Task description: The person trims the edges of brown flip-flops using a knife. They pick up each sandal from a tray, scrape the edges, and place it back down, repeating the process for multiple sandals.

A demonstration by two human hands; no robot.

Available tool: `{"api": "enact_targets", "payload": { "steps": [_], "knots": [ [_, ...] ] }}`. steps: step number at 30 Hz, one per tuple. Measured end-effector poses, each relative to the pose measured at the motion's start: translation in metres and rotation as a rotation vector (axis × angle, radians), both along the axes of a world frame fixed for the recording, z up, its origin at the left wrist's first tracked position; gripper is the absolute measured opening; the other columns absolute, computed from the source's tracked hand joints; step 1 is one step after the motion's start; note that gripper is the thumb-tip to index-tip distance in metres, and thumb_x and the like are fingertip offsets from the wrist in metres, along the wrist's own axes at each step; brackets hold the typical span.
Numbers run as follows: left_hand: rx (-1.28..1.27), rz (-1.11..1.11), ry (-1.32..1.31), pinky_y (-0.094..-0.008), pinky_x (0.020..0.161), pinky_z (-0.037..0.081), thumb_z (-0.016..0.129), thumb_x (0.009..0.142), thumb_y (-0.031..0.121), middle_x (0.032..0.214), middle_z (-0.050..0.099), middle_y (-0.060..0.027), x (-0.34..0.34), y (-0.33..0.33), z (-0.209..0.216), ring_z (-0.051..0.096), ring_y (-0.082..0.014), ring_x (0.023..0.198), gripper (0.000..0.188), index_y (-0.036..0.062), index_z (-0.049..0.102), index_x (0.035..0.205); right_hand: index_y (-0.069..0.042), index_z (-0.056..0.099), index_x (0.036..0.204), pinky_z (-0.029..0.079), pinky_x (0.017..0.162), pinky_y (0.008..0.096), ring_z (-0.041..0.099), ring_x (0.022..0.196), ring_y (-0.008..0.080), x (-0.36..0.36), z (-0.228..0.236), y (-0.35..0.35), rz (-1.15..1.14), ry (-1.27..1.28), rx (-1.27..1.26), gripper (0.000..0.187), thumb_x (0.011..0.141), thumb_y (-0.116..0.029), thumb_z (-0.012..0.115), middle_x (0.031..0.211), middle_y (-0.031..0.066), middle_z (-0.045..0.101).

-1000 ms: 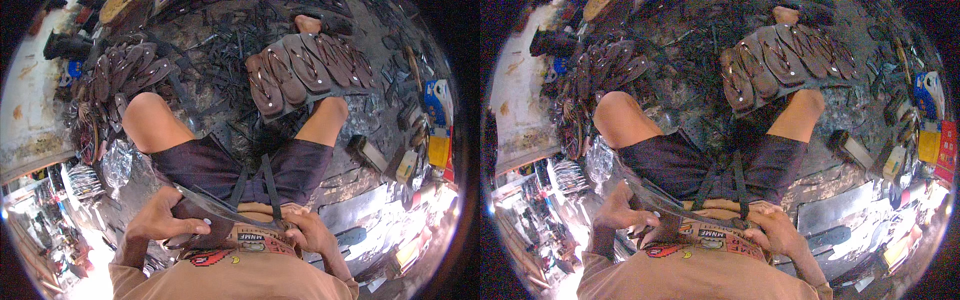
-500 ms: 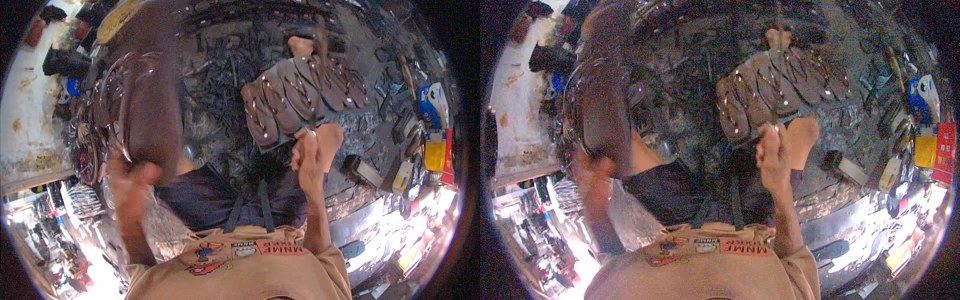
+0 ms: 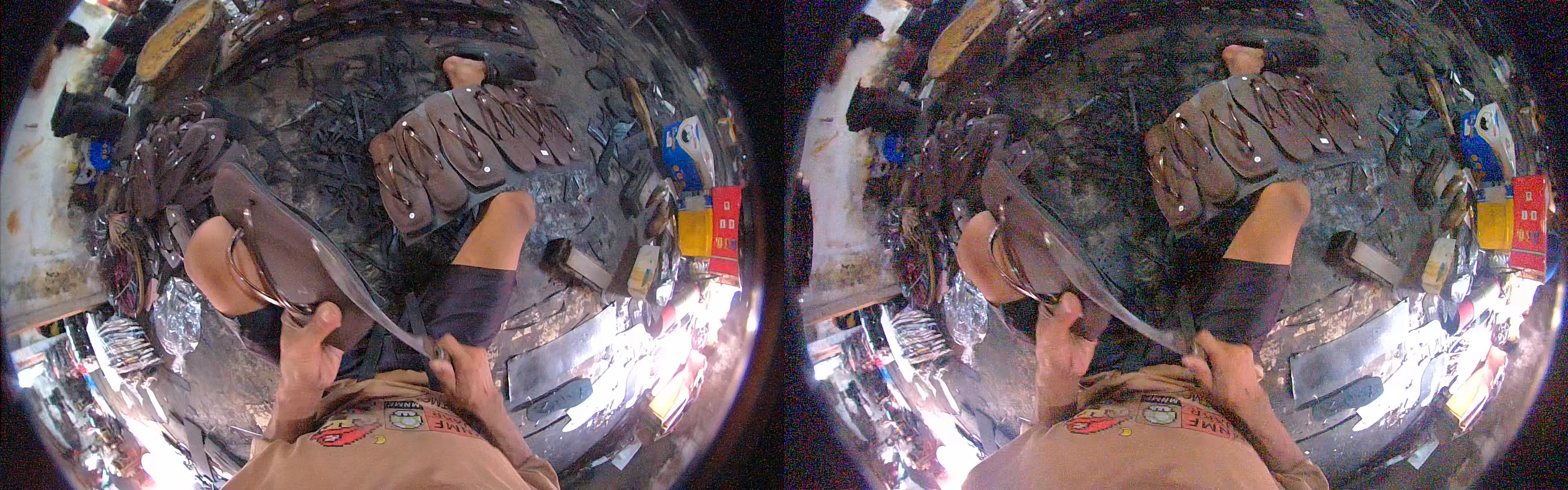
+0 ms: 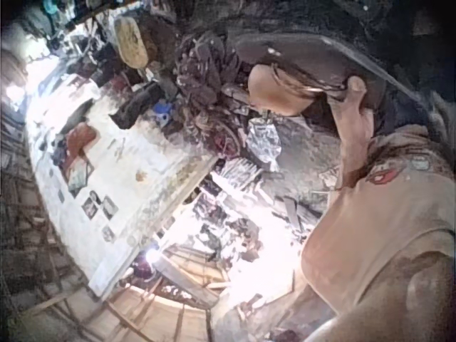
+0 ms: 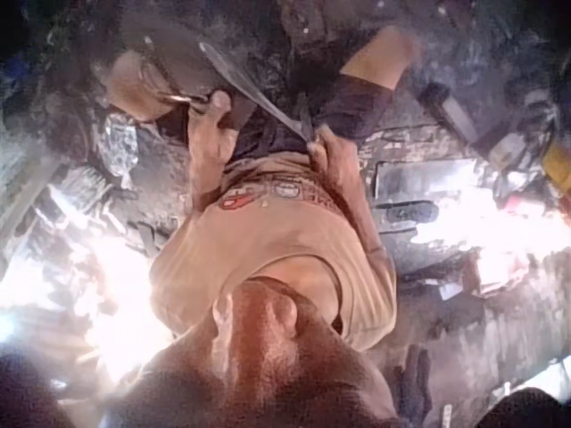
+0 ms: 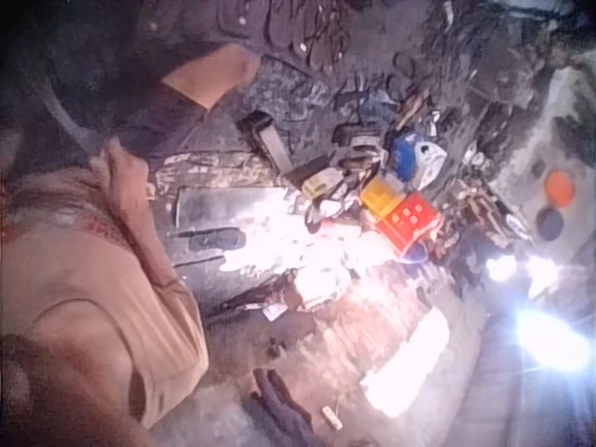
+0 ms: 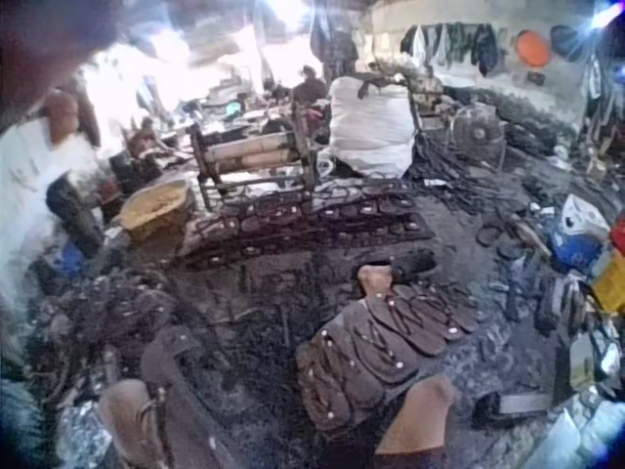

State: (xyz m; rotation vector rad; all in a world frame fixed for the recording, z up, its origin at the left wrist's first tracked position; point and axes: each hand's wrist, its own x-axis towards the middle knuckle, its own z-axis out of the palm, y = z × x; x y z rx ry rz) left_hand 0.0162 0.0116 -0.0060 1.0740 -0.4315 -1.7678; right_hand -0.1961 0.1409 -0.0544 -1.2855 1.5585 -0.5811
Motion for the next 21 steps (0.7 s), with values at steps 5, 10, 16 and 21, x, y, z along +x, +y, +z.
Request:
{"api": "enact_targets", "payload": {
  "steps": [5, 10, 16, 21],
  "knots": [
    [0.061, -0.028, -0.183, -0.0475, 0.097, 0.057, 0.076, 0.083, 0.005, 0.128, 0.063, -0.0124, 0.017, 0.013, -0.023, 0.065, -0.0300, 0.113, 0.067, 0.0053, 0.045, 0.143, -0.009, 0.056, 0.105, 0.047, 0.064, 0.0548, 0.064, 0.076, 0.0470, 0.008, -0.006, -0.065, 0.091, -0.018, -0.075, 0.035, 0.100, -0.044, 0.057, 0.075, 0.0228, 0.064],
    [0.063, -0.268, -0.452, -0.0406, 0.099, 0.051, 0.089, 0.070, 0.010, 0.122, 0.063, -0.0100, 0.022, 0.025, -0.017, 0.061, -0.0252, 0.114, 0.082, 0.0000, 0.046, 0.139, -0.007, 0.053, 0.097, 0.045, 0.058, 0.0530, 0.062, 0.068, 0.0462, 0.024, -0.027, -0.125, 0.092, -0.207, -0.080, 0.030, 0.105, -0.035, 0.051, 0.069, 0.0230, 0.060],
    [0.195, -0.041, -0.186, -0.0481, 0.094, 0.056, 0.072, 0.080, 0.003, 0.125, 0.062, -0.0143, 0.048, 0.017, -0.028, 0.064, -0.0321, 0.110, 0.066, -0.0018, 0.045, 0.140, -0.005, 0.052, 0.098, 0.046, 0.057, 0.0492, 0.061, 0.063, 0.0445, 0.013, 0.013, -0.122, -0.008, -0.234, -0.097, 0.024, 0.104, -0.028, 0.053, 0.064, 0.0208, 0.056],
    [0.134, -0.002, -0.143, -0.0488, 0.087, 0.059, 0.074, 0.080, 0.010, 0.120, 0.064, -0.0153, 0.051, 0.025, -0.033, 0.067, -0.0323, 0.102, 0.065, -0.0033, 0.047, 0.137, -0.006, 0.052, 0.101, 0.046, 0.060, 0.0547, 0.062, 0.068, 0.0479, 0.013, 0.007, -0.056, 0.203, -0.135, 0.071, 0.027, 0.101, -0.034, 0.056, 0.069, 0.0236, 0.060]
  ]
}}
